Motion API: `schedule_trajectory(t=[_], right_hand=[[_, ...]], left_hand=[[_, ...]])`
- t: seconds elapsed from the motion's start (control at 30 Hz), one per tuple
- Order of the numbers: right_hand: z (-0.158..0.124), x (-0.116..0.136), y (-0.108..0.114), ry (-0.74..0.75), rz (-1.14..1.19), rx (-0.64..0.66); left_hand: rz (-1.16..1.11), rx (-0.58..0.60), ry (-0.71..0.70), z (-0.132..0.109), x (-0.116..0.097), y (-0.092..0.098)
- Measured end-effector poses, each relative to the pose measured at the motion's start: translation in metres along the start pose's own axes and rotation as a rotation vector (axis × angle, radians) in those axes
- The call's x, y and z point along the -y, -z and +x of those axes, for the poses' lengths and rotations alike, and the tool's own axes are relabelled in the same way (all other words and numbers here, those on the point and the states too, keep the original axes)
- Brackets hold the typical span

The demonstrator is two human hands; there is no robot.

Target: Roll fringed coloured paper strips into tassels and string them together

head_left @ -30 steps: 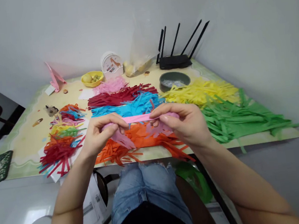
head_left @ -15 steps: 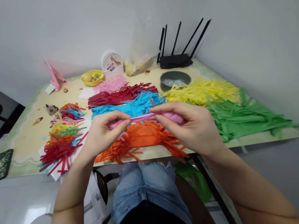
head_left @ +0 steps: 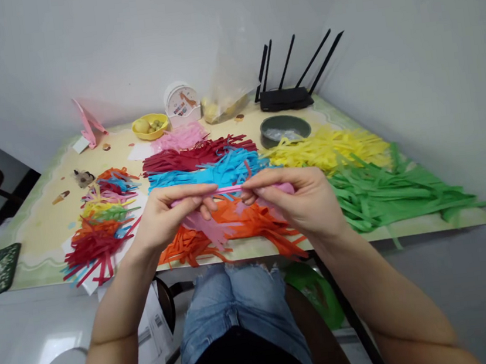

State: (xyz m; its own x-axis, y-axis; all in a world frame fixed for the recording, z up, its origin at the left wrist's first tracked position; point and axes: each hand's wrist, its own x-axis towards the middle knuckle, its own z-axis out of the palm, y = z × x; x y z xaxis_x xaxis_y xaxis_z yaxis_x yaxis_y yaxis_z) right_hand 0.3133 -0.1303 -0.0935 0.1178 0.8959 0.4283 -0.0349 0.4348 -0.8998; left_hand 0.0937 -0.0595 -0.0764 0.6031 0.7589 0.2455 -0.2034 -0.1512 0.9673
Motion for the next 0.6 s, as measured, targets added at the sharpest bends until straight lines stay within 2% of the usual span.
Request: schedule_trajectory(t=[0.13, 0.3, 0.37, 0.47, 0.6], right_hand=[[0.003, -0.004, 0.002, 0.031, 0.008, 0.081], [0.002, -0.005, 0.002, 0.092, -0.09, 0.082], [0.0, -0.004, 0.002, 0.228, -0.243, 0.075], [-0.001, 0.0, 0.003, 0.463, -0.485, 0.111], [0.001, 0.006, 0.005, 0.583, -0.639, 0.208]], left_hand=[[-0.091, -0.028, -0.026, 0.003, 0.006, -0.003], [-0.043, -0.014, -0.092, 0.002, 0.015, 0.002], [0.083, 0.069, -0.092, 0.001, 0.013, 0.01], [0.4, 0.171, -0.133, 0.002, 0.0, 0.017], [0.686, 0.201, -0.229, 0.008, -0.017, 0.01]])
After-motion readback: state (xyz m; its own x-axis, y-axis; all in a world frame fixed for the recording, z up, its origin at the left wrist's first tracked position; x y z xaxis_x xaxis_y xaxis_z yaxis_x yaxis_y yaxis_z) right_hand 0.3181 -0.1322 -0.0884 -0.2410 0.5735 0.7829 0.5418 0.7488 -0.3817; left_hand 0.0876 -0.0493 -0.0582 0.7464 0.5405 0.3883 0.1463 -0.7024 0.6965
